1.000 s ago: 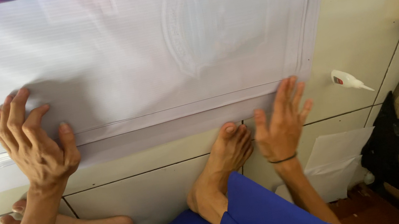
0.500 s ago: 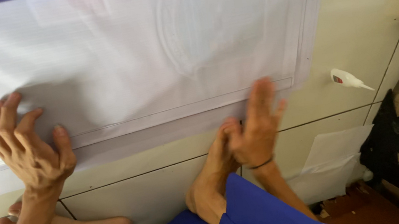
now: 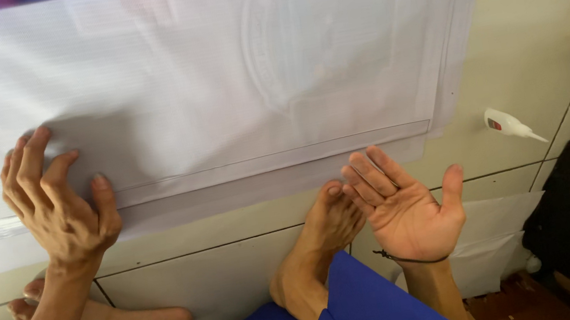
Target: The person is sitting on the floor, applying glue from a white bottle to the edge of a large white banner and pressing it down to adhere it to the surface. The banner features a cartoon character and a logo.
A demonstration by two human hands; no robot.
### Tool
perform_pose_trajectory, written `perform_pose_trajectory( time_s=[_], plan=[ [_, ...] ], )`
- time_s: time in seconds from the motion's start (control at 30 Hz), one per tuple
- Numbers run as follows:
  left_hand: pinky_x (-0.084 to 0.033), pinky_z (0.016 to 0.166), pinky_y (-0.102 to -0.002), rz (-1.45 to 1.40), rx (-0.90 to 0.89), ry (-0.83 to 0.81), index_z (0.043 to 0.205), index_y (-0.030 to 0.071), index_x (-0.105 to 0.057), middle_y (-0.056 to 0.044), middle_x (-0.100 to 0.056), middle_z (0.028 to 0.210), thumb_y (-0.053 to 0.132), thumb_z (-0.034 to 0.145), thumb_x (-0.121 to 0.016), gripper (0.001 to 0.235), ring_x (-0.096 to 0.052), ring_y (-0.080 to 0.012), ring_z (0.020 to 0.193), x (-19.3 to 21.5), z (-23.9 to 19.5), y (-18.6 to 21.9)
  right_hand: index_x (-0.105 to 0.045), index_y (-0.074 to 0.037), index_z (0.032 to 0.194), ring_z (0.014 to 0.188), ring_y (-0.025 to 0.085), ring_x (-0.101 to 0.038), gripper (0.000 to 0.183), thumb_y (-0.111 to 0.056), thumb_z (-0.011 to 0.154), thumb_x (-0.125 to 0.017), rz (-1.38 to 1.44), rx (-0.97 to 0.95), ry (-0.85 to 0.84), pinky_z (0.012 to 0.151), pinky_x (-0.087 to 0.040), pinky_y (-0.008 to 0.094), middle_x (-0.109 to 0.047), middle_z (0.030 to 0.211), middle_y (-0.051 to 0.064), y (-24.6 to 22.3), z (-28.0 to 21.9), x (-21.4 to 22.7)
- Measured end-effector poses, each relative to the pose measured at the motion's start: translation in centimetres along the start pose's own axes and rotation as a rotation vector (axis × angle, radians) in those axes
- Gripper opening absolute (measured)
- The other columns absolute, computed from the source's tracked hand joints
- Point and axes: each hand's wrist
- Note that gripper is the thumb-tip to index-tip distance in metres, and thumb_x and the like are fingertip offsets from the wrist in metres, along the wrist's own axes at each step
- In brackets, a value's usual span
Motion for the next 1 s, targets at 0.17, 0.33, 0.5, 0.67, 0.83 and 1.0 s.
perform_pose_trajectory(
  time_s=[0.17, 0.33, 0.5, 0.67, 0.83, 1.0],
  plan=[
    [-0.042, 0.113, -0.064, -0.007, -0.002, 0.010, 0.120, -0.010, -0.058, -0.033, -0.055, 0.144, 0.014, 0.105, -0.051, 0.029, -0.054, -0.0542, 0.131, 0.2, 0.4, 0.2, -0.021, 0.010, 0.157, 0.152, 0.049, -0.035, 0.104, -0.076, 0.100, -0.032, -1.164, 0.529, 0.257, 0.134, -0.018, 0.057, -0.042, 0.149, 0.038, 1.5, 0.8, 0.3],
    [-0.042, 0.113, -0.064, 0.000, 0.002, 0.006, 0.120, -0.009, -0.058, -0.033, -0.055, 0.145, 0.013, 0.104, -0.052, 0.028, -0.055, -0.0543, 0.132, 0.0, 0.2, 0.0, 0.006, -0.006, 0.164, 0.164, 0.037, -0.022, 0.087, -0.059, 0.105, -0.029, -2.196, 0.501, 0.464, 0.120, 0.018, 0.070, -0.020, 0.173, 0.025, 0.7, 1.2, 2.2],
    [-0.041, 0.113, -0.065, -0.007, 0.003, 0.001, 0.119, -0.010, -0.058, -0.034, -0.054, 0.145, 0.011, 0.103, -0.053, 0.027, -0.054, -0.0555, 0.132, 0.1, 0.0, 0.2, 0.010, -0.004, 0.163, 0.166, 0.035, -0.016, 0.091, -0.062, 0.105, -0.030, -2.365, 0.471, 0.579, 0.122, 0.015, 0.069, -0.022, 0.175, 0.022, 0.3, 1.2, 3.6],
    [-0.042, 0.113, -0.064, 0.010, -0.010, 0.008, 0.119, -0.011, -0.059, -0.035, -0.054, 0.144, 0.011, 0.103, -0.053, 0.028, -0.054, -0.0549, 0.131, 0.1, 0.3, 0.0, 0.008, -0.005, 0.163, 0.163, 0.029, -0.022, 0.071, -0.044, 0.112, -0.021, -1.946, 0.428, 0.510, 0.123, 0.015, 0.066, -0.019, 0.175, 0.009, -0.7, 1.4, 2.9],
    [-0.043, 0.112, -0.065, 0.001, -0.010, -0.006, 0.120, -0.010, -0.058, -0.034, -0.054, 0.144, 0.012, 0.103, -0.053, 0.028, -0.054, -0.0549, 0.131, 0.1, 0.2, 0.0, -0.012, 0.002, 0.164, 0.161, 0.042, -0.024, 0.100, -0.068, 0.094, -0.029, -0.750, 0.455, 0.427, 0.132, -0.001, 0.050, -0.047, 0.140, 0.041, -0.5, 1.1, -4.5],
    [-0.042, 0.113, -0.065, 0.005, 0.004, 0.005, 0.120, -0.009, -0.057, -0.033, -0.054, 0.144, 0.016, 0.106, -0.050, 0.029, -0.054, -0.0543, 0.131, -0.1, 0.2, 0.0, -0.021, 0.013, 0.160, 0.154, 0.050, -0.024, 0.097, -0.064, 0.102, -0.023, -0.131, 0.301, 0.149, 0.131, -0.016, 0.050, -0.044, 0.147, 0.044, -1.2, 0.9, -2.5]
  ],
)
Point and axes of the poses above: each hand's wrist, its own z-axis towards the middle knuckle, its own x-axis out of the back of the hand, y = z × x
